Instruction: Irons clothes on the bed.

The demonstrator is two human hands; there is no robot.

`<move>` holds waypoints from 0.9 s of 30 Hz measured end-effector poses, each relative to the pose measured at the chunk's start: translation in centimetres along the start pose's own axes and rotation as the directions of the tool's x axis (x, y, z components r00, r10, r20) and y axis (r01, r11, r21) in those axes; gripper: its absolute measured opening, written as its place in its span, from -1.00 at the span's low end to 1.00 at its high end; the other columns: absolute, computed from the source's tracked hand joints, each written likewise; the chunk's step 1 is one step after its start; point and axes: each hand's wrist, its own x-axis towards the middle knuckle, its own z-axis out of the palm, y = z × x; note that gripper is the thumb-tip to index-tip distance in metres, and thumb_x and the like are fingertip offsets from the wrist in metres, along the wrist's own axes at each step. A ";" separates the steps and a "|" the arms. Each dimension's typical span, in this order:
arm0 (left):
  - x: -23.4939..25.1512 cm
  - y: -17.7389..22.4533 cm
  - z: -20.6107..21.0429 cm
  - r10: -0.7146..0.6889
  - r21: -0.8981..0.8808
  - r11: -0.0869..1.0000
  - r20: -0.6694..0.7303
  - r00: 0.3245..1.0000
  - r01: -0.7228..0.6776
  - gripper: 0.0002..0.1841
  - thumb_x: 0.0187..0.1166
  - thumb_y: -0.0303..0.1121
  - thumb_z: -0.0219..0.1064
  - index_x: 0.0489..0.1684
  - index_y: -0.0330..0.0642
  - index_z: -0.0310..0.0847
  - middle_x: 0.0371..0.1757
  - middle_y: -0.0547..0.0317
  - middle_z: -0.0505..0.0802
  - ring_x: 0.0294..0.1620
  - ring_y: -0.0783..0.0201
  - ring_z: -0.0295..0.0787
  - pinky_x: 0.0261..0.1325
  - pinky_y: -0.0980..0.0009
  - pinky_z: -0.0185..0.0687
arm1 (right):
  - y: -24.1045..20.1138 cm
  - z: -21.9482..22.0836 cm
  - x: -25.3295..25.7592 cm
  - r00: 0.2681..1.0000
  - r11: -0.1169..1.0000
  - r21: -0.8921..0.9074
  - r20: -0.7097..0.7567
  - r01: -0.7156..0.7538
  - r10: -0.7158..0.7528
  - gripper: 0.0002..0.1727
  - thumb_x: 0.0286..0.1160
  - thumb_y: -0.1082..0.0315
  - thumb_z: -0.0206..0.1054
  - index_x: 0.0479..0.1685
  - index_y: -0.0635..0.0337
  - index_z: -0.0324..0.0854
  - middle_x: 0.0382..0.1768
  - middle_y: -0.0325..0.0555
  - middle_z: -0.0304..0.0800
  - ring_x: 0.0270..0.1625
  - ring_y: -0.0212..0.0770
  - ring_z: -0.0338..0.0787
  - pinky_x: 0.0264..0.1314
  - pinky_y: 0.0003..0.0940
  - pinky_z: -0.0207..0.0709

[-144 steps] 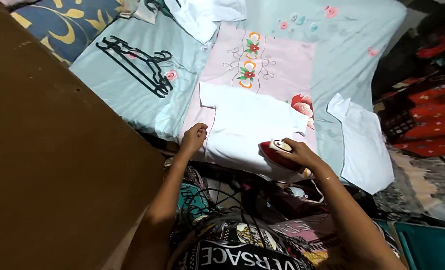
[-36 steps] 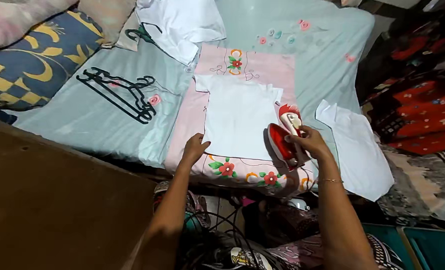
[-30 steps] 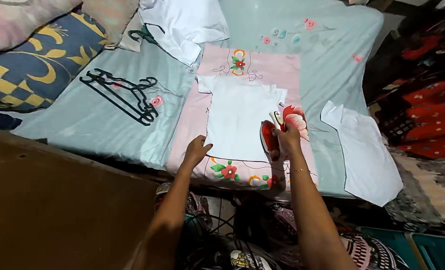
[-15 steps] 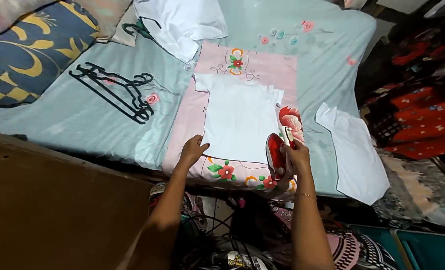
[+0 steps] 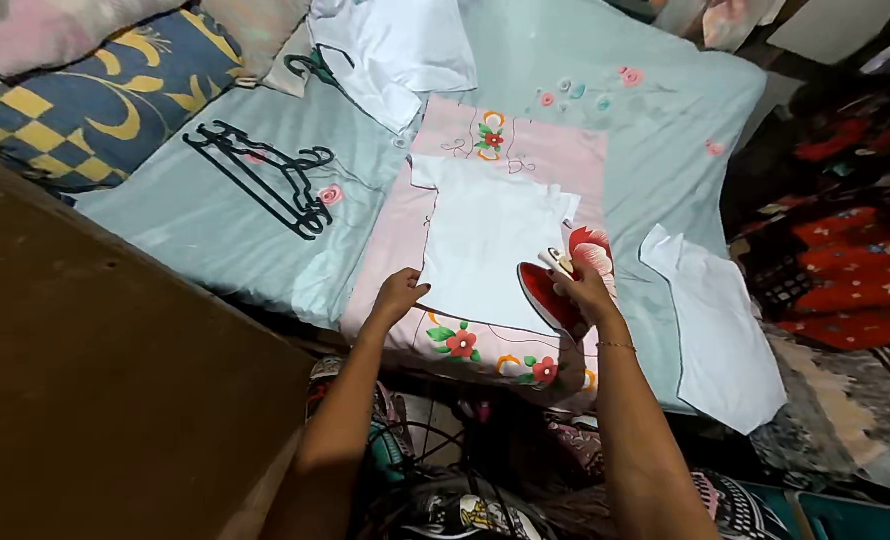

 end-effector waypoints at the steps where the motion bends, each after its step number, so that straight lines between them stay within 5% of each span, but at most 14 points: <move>1: 0.2 -0.3 0.0 0.011 -0.032 0.999 0.009 1.000 -0.010 -0.66 0.65 -0.40 0.40 0.30 -0.38 0.60 -0.01 -0.15 0.85 -0.04 0.13 0.84 0.22 0.08 0.73 | 0.0 0.1 -0.3 0.998 0.999 -0.019 0.050 0.040 -0.039 -0.56 0.56 0.12 0.44 0.13 0.34 0.62 -0.22 0.07 0.73 -0.30 -0.17 0.66 -0.16 -0.12 0.57; 7: -1.1 0.6 -0.6 -0.011 -0.244 0.969 0.070 0.997 0.028 -0.69 0.66 -0.53 0.35 0.27 -0.47 0.52 -0.01 -0.14 0.82 -0.15 0.27 0.82 0.04 0.27 0.78 | -1.5 1.8 -1.2 0.951 0.971 -0.037 0.216 0.234 -0.221 -0.59 0.40 0.15 0.54 -0.02 0.33 0.68 -0.23 0.03 0.75 -0.22 -0.20 0.72 -0.04 -0.09 0.60; 12: -2.0 0.7 -1.1 -0.064 -0.113 0.991 0.055 0.996 0.070 -0.74 0.69 -0.44 0.34 0.19 -0.43 0.57 -0.16 -0.01 0.78 -0.33 0.38 0.63 -0.17 0.42 0.60 | -4.5 4.5 -1.2 0.921 0.950 -0.050 0.268 0.307 -0.283 -0.59 0.42 0.11 0.53 -0.01 0.31 0.71 -0.21 0.07 0.79 -0.15 -0.13 0.76 0.04 -0.01 0.61; 16: -2.9 1.0 -1.6 -0.115 -0.135 0.983 0.090 0.989 0.127 -0.72 0.70 -0.51 0.29 0.27 -0.44 0.49 -0.26 0.07 0.76 -0.42 0.44 0.72 -0.25 0.52 0.69 | -7.5 6.8 -1.1 0.895 0.931 -0.086 0.316 0.356 -0.314 -0.57 0.44 0.06 0.53 -0.04 0.30 0.71 -0.21 0.11 0.79 -0.12 -0.05 0.77 0.06 0.06 0.58; 21: -4.5 0.8 -3.0 -0.109 -0.094 0.989 0.080 0.991 0.117 -0.61 0.71 -0.54 0.25 0.47 -0.40 0.38 -0.17 0.01 0.76 -0.37 0.42 0.69 -0.19 0.48 0.67 | -10.8 9.7 -1.4 0.831 0.882 -0.141 0.427 0.450 -0.356 -0.52 0.44 0.00 0.53 -0.02 0.29 0.71 -0.23 0.15 0.79 -0.10 0.09 0.79 0.06 0.22 0.58; 27: -5.0 0.0 -4.5 -0.093 -0.108 0.991 -0.091 0.992 0.083 -0.65 0.75 -0.53 0.21 0.46 -0.40 0.44 -0.02 -0.12 0.79 -0.26 0.26 0.78 -0.06 0.31 0.76 | -13.7 12.8 -3.1 0.725 0.787 -0.192 0.559 0.586 -0.403 -0.47 0.46 -0.10 0.50 0.02 0.23 0.70 -0.24 0.13 0.80 -0.09 0.14 0.80 0.03 0.26 0.58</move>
